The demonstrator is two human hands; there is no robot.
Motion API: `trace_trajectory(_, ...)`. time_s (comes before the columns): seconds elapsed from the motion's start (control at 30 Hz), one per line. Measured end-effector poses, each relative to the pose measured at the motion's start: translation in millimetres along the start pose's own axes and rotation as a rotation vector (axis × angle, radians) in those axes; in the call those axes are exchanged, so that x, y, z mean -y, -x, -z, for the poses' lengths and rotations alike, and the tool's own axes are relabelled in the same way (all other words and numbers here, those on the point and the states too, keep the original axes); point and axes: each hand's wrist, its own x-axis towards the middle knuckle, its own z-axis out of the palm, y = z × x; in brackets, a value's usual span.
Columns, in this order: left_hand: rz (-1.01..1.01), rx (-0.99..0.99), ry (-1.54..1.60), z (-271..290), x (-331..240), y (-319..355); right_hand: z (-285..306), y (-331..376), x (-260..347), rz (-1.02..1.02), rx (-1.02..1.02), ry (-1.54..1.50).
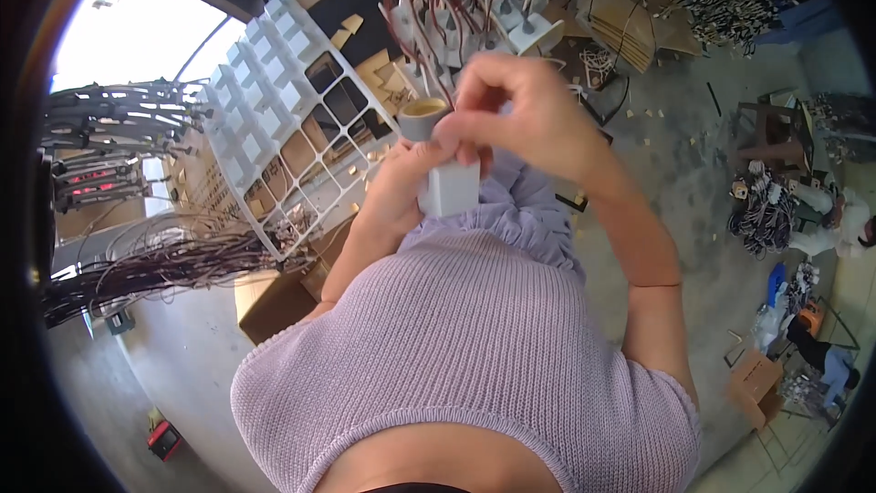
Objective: Wrap electrical tape around a bundle of wires and a plastic component.
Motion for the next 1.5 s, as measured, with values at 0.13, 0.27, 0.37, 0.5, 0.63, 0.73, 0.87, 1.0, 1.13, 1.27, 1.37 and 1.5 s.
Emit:
trace_trajectory(0.13,0.198,0.254,0.164,-5,-11,2,-18,-17,-8,0.235,0.014,-0.067)
trace_trajectory(0.27,-0.006,0.086,-0.183,6,-31,16,-15,-4,-7,0.494,-0.026,0.512)
trace_trajectory(0.37,-0.155,0.094,-0.54,8,-37,24,-19,18,-4,0.64,-0.125,0.85)
trace_trajectory(0.5,-0.266,0.222,-0.792,-2,-50,29,-20,32,-3,0.507,-0.104,0.757)
trace_trajectory(0.63,-0.233,0.355,-0.873,-6,-54,45,-11,51,2,0.181,0.165,0.303)
trace_trajectory(0.73,-0.293,0.067,-0.924,13,-61,53,18,66,15,0.06,0.341,-0.028)
trace_trajectory(0.87,-0.571,-0.698,-1.223,67,-117,37,104,65,39,0.729,-0.197,-0.329)
trace_trajectory(1.0,-1.209,-1.012,-1.408,52,-132,20,113,-20,17,0.404,-0.547,0.135)
trace_trajectory(1.13,-1.168,-0.474,-1.954,-52,-120,-10,19,-25,-29,0.338,-0.385,0.761)
trace_trajectory(1.27,-1.482,-0.146,-2.46,-108,-136,-60,-21,23,-42,0.511,-0.244,0.488)
trace_trajectory(1.37,-1.295,-0.254,-2.547,-80,-161,-63,10,32,-29,0.518,-0.365,0.259)
trace_trajectory(1.5,-1.233,-0.209,-2.467,-22,-191,-54,60,5,-16,0.606,-0.58,0.119)
